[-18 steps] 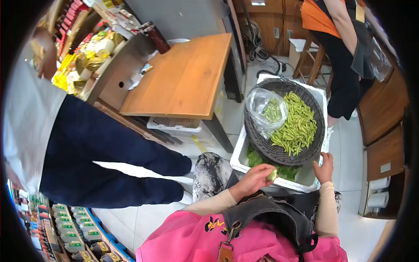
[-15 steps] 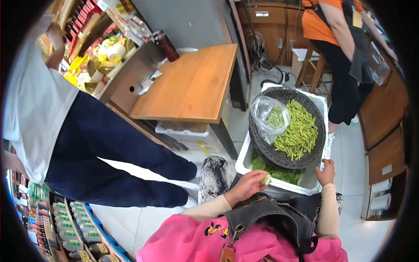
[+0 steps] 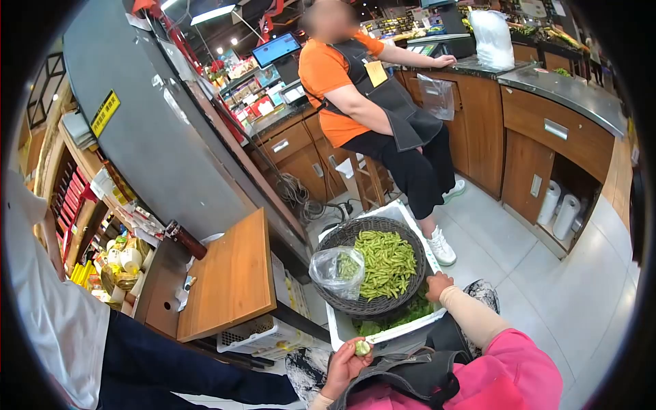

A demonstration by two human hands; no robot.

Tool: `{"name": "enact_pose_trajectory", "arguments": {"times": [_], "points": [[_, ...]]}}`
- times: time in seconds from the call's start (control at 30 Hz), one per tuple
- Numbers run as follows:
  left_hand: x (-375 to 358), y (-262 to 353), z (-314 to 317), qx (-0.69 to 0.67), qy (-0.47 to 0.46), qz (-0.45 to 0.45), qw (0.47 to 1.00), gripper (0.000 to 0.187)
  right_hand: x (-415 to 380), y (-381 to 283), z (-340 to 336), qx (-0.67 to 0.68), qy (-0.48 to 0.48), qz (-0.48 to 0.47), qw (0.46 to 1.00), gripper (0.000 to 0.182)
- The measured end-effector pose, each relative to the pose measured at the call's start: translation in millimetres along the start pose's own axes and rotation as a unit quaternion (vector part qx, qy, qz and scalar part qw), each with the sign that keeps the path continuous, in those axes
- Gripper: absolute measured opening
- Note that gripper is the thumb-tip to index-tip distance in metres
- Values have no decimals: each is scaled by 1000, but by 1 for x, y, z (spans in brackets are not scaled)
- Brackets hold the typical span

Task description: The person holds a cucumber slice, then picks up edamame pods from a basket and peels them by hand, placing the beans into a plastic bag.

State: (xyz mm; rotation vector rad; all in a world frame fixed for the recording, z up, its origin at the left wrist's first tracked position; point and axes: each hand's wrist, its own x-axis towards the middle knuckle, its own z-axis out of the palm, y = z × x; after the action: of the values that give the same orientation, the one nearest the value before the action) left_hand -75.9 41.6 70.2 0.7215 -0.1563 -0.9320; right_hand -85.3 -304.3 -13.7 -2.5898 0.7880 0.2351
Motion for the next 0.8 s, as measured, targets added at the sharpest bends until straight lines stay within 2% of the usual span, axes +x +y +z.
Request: {"name": "enact_pose_trajectory", "arguments": {"times": [0.13, 0.2, 0.33, 0.5, 0.53, 0.57, 0.6, 0.63, 0.67, 0.7, 0.73, 0.77, 0.8], "points": [[-1, -6, -5, 18, -22, -15, 999, 31, 9, 12, 5, -23, -58, 5, 998, 40], [0, -8, -8, 24, -37, -18, 999, 31, 20, 17, 16, -20, -83, -30, 996, 36], [-4, -8, -3, 49, -32, -21, 998, 32, 31, 23, 31, -50, -116, -91, 988, 32], [-8, -14, 2, 28, -1, -8, 1000, 33, 46, 30, 50, -81, -146, -82, 982, 37], [-12, -7, 11, 119, -5, -5, 993, 33, 49, 30, 52, -100, -151, -95, 979, 37], [-8, -12, -4, 111, -5, -1, 994, 33, 50, 31, 52, -124, -155, -117, 973, 37], [-9, -14, -7, 61, -14, -4, 998, 34, 51, 27, 54, -126, -159, -96, 974, 41], [-5, -19, -22, 13, -57, -1, 998, 34, 57, 31, 60, -123, -173, -111, 971, 42], [-7, -18, -18, 23, -41, 6, 999, 34, 67, 37, 69, -142, -186, -149, 961, 43], [-7, -19, -13, 31, -28, 2, 999, 35, 61, 32, 65, -167, -190, -130, 959, 42], [-7, -24, -16, 29, -20, 0, 999, 35, 87, 47, 95, -247, -231, -184, 923, 42], [-4, -27, -23, 31, -14, -6, 999, 35, 69, 37, 81, -222, -231, -130, 938, 44], [-5, -29, -24, 32, -8, -13, 999, 36, 57, 28, 70, -228, -254, -129, 931, 45]]}}
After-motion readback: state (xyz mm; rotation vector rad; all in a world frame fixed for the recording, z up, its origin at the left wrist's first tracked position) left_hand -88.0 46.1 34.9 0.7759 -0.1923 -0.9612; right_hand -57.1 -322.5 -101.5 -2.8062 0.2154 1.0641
